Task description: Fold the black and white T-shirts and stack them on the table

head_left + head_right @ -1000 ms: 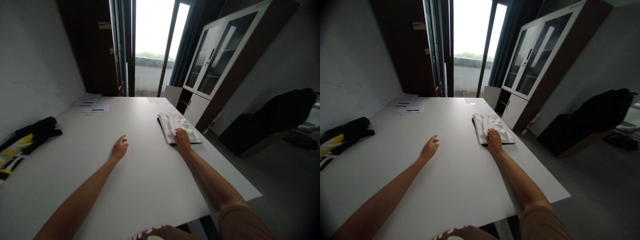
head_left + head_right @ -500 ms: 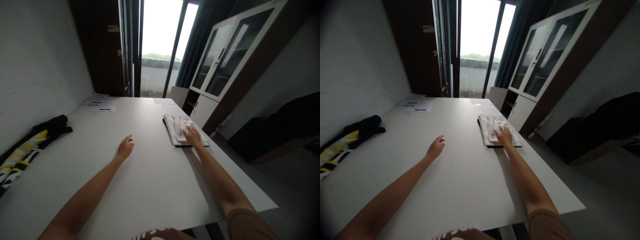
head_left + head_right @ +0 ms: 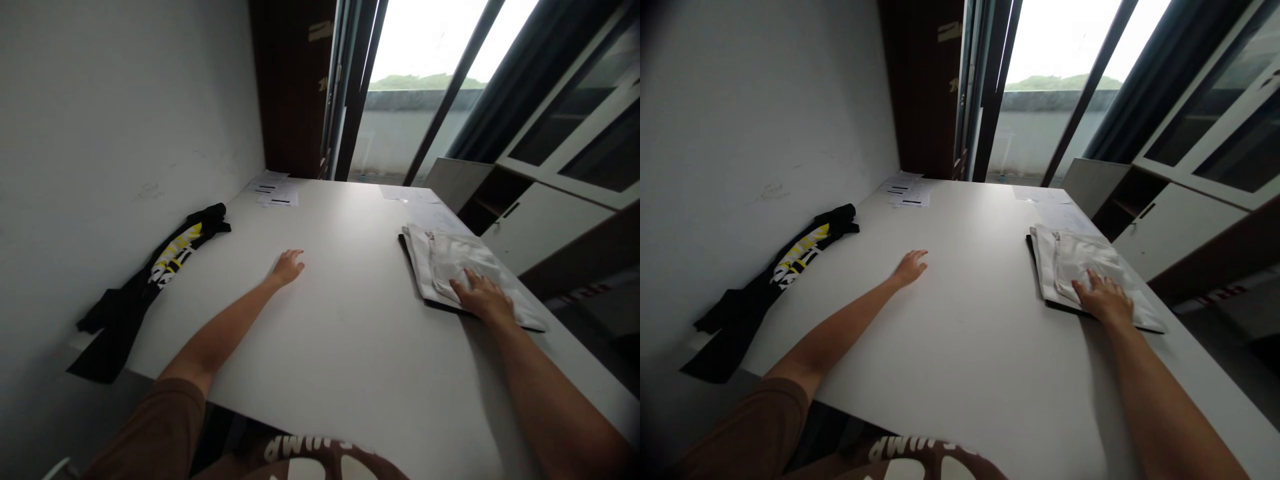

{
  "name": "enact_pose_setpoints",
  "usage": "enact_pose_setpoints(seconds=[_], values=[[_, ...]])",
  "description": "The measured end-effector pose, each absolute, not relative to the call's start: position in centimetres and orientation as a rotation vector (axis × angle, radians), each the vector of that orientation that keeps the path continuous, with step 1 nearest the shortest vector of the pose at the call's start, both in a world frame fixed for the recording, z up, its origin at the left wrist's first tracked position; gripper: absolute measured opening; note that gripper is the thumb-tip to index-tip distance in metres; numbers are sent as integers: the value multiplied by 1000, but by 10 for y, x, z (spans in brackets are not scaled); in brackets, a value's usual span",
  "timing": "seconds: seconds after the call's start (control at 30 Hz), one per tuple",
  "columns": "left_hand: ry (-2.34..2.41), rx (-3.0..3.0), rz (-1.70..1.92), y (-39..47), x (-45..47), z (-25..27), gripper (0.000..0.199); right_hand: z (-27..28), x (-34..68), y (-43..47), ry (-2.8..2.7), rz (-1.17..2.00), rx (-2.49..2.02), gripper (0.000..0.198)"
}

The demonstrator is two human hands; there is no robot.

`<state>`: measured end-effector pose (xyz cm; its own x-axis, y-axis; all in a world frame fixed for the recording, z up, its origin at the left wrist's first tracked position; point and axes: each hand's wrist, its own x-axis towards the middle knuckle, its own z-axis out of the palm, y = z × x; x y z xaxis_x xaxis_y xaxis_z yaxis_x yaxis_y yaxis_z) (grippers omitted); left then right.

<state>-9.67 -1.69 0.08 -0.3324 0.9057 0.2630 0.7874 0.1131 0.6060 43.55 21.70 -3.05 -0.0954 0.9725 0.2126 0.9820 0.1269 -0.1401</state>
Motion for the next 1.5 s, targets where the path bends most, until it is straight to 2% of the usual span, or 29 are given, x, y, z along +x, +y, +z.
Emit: enact_pose_setpoints(seconds=[0.17, 0.23, 0.33, 0.4, 0.47, 0.6, 0.8, 0.93, 1.0, 1.07, 1.2, 1.23, 1.33, 1.4, 1.5], values=[[2662, 1523, 926, -108, -216, 40, 44, -19, 419, 182, -2085, -430, -1688, 58], [3130, 1362, 653, -156, -267, 47, 44, -12, 408, 167, -2131, -503, -1565, 51], [3461, 1021, 104, -217, -325, 47, 44, -3, 382, 152, -2215, -450, -1411, 44], [3409, 1039, -172, -240, -342, 45, 39, 0, 353, 145, -2243, -350, -1310, 40], [3322, 1185, -280, -246, -343, 47, 36, 1, 314, 137, -2285, -211, -1193, 35], [3205, 1353, -103, -214, -315, 67, 34, -2, 223, 119, -2433, -28, -954, 31], [2608, 1415, 874, -131, -228, 88, 29, -8, 135, 105, -2593, 216, -763, 28], [2196, 1556, 984, -90, -148, 76, 42, -9, 141, 111, -2576, 359, -670, 23], [1770, 1614, 955, -78, -115, 69, 47, -9, 156, 120, -2484, 466, -746, 24], [1589, 1692, 847, -68, -94, 61, 44, -7, 172, 131, -2314, 599, -906, 30], [2055, 1849, 700, -52, -89, 43, 26, 5, 189, 145, -2015, 727, -1117, 32], [2156, 1841, 705, -50, -92, 38, 24, 10, 188, 144, -2005, 687, -1119, 31], [2300, 1779, 744, -45, -103, 24, 38, 25, 175, 126, -2092, 507, -998, 29], [2359, 1731, 768, -42, -108, 19, 41, 35, 161, 106, -2223, 422, -844, 28], [2366, 1654, 827, -34, -113, 18, 24, 40, 141, 72, -2466, 275, -693, 22]])
